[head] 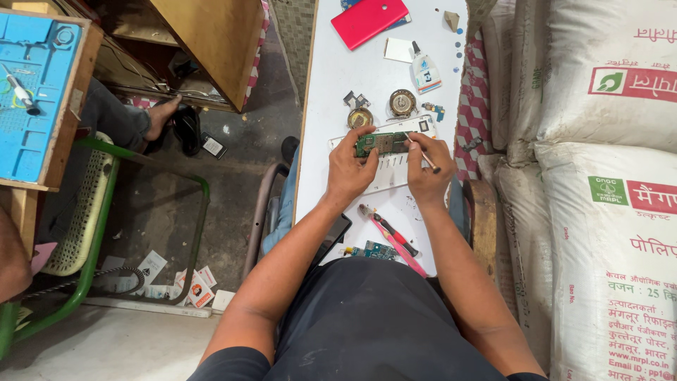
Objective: The person sits at a repair bench and solders a green circuit board, holding the board steady with one hand while working on it with a soldering iron in the other. They reposition the board on the work mat and continue soldering different areas, with a phone back cover and other phone parts on the bench.
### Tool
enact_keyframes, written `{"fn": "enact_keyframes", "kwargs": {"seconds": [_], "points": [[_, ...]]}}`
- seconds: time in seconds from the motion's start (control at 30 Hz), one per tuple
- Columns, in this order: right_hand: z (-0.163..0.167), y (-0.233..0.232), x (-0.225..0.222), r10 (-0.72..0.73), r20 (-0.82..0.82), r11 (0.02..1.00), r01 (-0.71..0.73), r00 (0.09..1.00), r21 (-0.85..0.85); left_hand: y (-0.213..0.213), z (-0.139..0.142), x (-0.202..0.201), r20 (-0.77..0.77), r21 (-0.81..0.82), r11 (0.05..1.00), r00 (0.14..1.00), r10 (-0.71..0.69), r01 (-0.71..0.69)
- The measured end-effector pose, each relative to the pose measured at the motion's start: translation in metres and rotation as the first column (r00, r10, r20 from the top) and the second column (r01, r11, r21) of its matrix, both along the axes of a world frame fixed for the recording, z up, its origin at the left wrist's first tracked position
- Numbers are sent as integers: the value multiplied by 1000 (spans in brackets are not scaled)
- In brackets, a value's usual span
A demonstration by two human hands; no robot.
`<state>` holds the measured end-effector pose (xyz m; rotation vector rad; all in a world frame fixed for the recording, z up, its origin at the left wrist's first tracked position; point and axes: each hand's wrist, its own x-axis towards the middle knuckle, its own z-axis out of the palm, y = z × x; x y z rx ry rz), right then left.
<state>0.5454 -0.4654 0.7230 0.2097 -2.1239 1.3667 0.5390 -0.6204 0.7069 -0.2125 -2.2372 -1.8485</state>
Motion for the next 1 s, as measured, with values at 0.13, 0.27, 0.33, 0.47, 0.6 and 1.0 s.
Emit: {"fn": "enact_keyframes", "kwargs": {"seconds": [0.13,0.27,0.33,0.47,0.6,1.0], "points": [[4,-5,2,31,-34,998,-28,999,62,-2,0,1,5,-1,1000,1000,6,-6],[8,-9,3,38,-53,995,-33,998,92,-4,1,2,26,-6,1000,1000,13,-13],[9,-10,2,26,-46,996,-22,999,89,-4,2,2,29,-2,1000,999,16,-16],[8,-11,2,-24,-20,999,24,1000,31,-2,3,1,34,3,1000,999,20,-20],[10,-8,5,-41,6,999,41,999,16,1,6,5,84,1,1000,996,17,-17],[14,1,10,181,-147,977,-159,972,144,6,11,8,33,36,999,999,0,-2]]}}
